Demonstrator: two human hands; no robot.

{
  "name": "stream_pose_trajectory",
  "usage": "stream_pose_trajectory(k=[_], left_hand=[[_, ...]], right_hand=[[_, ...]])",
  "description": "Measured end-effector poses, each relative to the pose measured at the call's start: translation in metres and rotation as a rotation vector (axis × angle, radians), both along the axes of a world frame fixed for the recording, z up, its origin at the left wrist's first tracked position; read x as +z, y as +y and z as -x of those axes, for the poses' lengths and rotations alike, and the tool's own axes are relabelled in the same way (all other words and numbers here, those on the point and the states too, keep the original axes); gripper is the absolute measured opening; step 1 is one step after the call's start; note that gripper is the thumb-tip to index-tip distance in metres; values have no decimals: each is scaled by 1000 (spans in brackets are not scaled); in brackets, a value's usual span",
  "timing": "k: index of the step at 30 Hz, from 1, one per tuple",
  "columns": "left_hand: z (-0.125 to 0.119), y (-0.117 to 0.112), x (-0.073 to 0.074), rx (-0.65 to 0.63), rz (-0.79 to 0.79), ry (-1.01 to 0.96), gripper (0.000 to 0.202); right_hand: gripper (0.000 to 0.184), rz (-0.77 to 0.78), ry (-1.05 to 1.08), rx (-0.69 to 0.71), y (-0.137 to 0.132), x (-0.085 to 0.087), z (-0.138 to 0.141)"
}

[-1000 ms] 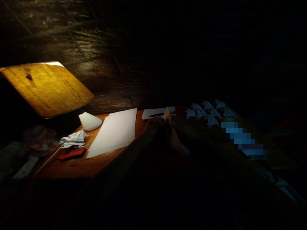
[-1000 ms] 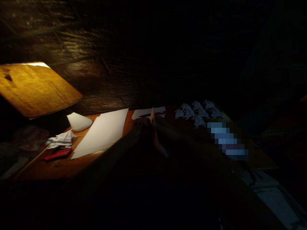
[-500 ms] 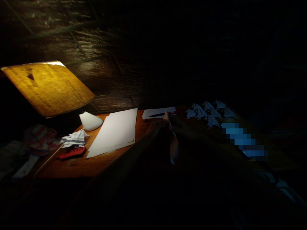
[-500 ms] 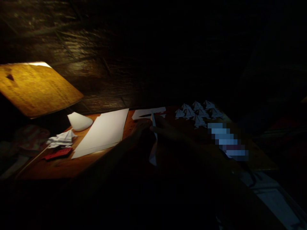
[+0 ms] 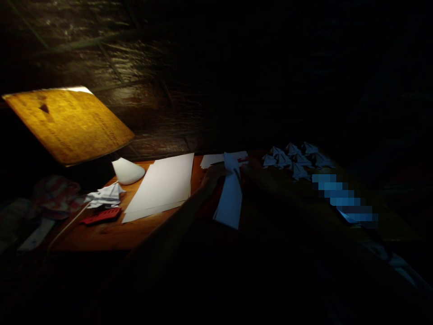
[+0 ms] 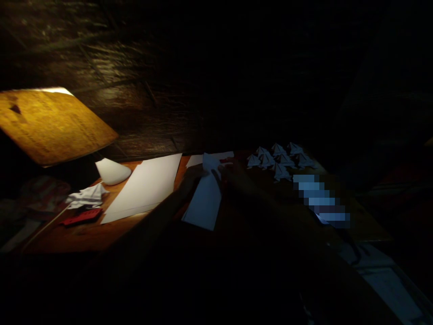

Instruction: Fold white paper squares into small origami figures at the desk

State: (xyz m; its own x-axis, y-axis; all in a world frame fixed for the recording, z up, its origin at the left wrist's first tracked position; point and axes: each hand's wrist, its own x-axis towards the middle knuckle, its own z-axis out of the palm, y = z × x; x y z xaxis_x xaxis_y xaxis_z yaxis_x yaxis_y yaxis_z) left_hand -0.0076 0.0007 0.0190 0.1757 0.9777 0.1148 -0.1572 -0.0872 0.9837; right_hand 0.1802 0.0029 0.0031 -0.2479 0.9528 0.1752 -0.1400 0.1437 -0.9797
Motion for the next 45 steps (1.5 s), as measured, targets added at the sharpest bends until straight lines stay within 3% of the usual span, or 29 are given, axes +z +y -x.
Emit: stream_pose_trajectory(k=[2, 6, 11, 17, 30, 40, 45], left_hand=[[4, 2, 2, 58, -17, -54, 21], [8, 4, 1, 105, -61, -159, 21], [6, 5, -3, 116, -64, 8, 36], [3, 8, -6, 129, -85, 113, 39], [6, 13, -9, 130, -47, 56, 35], [13, 13, -5, 31, -26, -42, 31], [14, 10, -4, -70, -74, -71, 37]], right_hand=[[54, 106, 64, -7, -1, 5, -2], [39, 176, 10, 160, -11, 17, -7], [37, 144, 25, -41, -3, 10, -11], [35, 106, -68, -152, 12, -3, -18], [29, 109, -39, -87, 12, -1, -20], [15, 100, 180, -3, 18, -2, -24], [15, -33, 149, 50, 16, 6, -30]])
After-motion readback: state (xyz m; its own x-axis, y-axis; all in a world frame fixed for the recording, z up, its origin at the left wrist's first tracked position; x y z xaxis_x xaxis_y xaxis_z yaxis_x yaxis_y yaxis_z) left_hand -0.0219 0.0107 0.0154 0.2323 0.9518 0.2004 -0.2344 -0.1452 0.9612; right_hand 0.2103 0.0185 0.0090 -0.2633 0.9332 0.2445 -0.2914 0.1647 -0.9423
